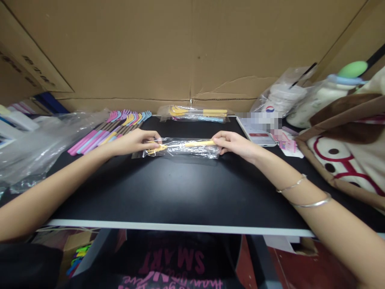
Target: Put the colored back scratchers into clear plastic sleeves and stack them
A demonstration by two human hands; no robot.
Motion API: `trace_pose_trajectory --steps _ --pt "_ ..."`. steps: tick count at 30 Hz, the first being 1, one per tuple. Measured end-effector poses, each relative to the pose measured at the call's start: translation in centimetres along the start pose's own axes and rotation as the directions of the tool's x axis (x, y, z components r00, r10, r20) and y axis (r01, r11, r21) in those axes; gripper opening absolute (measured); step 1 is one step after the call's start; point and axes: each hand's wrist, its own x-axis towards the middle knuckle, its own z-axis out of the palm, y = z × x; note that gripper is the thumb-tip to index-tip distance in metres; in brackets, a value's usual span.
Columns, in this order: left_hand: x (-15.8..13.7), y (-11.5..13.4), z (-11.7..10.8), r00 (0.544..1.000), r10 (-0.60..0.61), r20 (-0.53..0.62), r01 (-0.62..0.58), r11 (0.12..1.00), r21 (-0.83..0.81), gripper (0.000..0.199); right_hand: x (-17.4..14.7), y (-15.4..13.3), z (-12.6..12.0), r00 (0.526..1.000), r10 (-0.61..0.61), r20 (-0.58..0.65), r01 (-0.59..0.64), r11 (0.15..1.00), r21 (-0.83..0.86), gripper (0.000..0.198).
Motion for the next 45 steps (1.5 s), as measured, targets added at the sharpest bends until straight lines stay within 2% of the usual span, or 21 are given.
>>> trace_pose_trajectory --steps 7,11,13,21,27,29,35,40,45 --pt "0.3 -0.1 1.0 0.994 0.097 -0.059 -0.097 0.995 0.001 0.038 0.6 0.9 0.5 0.992 -0.1 -0.077 0.078 0.966 -0.246 0.041" --pt "0.3 -0.1 1.2 0.997 0.051 -0.061 -0.042 0.99 0.135 0.041 0.6 1.2 0.7 0.97 -0.211 -0.121 0.122 0.852 -0.509 0.023" --pt "0.2 0.0 1.3 0.997 0.019 -0.069 -0.005 0.981 0.193 0.041 0.5 1.2 0.9 0.957 -0.261 -0.127 0.141 0.8 -0.584 0.018" --pt "-0.1 0.2 0.9 0.993 -0.052 -0.109 0.085 0.943 0.321 0.043 0.0 1.2 0.9 0.951 -0.266 -0.157 0.091 0.727 -0.681 0.016" --pt "-0.1 -0.3 0.6 0.989 -0.107 -0.1 0.135 0.931 0.339 0.044 -0.1 1.1 1.0 0.934 -0.311 -0.177 0.086 0.676 -0.732 0.017" --pt "0.0 -0.4 0.6 0.99 -0.109 -0.094 0.136 0.927 0.35 0.045 -0.2 0.9 1.1 0.935 -0.29 -0.206 0.046 0.672 -0.739 0.018" --pt "0.1 -0.3 0.7 0.982 -0.172 -0.072 0.187 0.895 0.404 0.049 -0.5 0.1 1.3 0.952 -0.125 -0.281 -0.123 0.683 -0.72 0.019" --pt "0.1 -0.2 0.9 0.983 -0.174 -0.062 0.185 0.925 0.332 0.045 -0.3 0.5 1.1 0.956 -0.135 -0.262 -0.079 0.737 -0.671 0.018" --pt "0.1 -0.4 1.0 0.981 -0.185 -0.056 0.193 0.942 0.274 0.043 0.0 1.1 0.8 0.961 -0.16 -0.227 0.004 0.825 -0.566 0.021"
